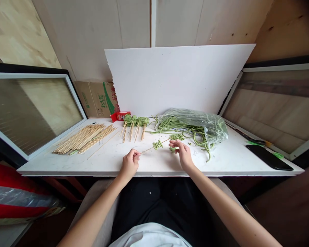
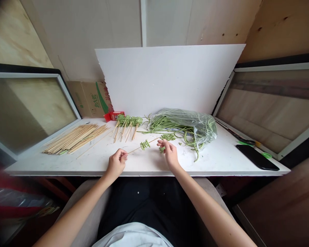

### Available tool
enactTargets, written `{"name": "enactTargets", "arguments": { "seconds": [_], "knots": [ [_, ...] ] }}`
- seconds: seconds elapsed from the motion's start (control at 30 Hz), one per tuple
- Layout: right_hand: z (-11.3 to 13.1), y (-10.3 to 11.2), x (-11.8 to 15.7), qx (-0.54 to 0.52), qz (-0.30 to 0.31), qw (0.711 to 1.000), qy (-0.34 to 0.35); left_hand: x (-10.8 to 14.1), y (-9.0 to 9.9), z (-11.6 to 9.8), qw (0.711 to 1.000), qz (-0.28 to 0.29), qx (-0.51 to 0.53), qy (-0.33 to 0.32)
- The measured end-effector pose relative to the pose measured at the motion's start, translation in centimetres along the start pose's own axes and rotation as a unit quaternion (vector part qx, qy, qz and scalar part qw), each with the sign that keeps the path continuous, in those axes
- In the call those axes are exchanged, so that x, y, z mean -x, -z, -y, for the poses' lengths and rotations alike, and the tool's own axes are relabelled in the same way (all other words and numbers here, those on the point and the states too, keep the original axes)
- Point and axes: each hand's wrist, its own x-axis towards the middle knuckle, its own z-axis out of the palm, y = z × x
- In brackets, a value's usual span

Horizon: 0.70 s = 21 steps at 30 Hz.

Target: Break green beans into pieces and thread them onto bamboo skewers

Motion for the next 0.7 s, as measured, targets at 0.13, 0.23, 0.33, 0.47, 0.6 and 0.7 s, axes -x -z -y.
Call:
{"name": "enactTargets", "arguments": {
  "seconds": [0.13, 0.23, 0.33, 0.47, 0.6, 0.7],
  "knots": [
    [0.1, 3.3, -2.1, 0.228, 0.044, 0.966, 0.117, 0.0, -0.1, 0.0, 1.000, 0.003, 0.007, 0.010],
    [0.0, 4.9, -3.0, 0.322, 0.136, 0.916, 0.199, 0.1, -0.3, 0.0, 1.000, 0.008, 0.005, 0.013],
    [-0.2, 5.6, -3.3, 0.366, 0.201, 0.874, 0.249, 0.1, -0.3, 0.1, 1.000, 0.013, 0.004, 0.015],
    [-0.6, 5.7, -3.0, 0.425, 0.219, 0.832, 0.282, 0.1, -0.4, 0.3, 1.000, 0.021, 0.010, 0.009],
    [-0.6, 5.5, -2.6, 0.475, 0.194, 0.812, 0.279, 0.1, -0.4, 0.4, 1.000, 0.022, 0.003, 0.003],
    [-0.5, 5.3, -2.6, 0.433, 0.176, 0.845, 0.260, 0.1, -0.4, 0.4, 1.000, 0.022, -0.003, -0.001]
  ]
}}
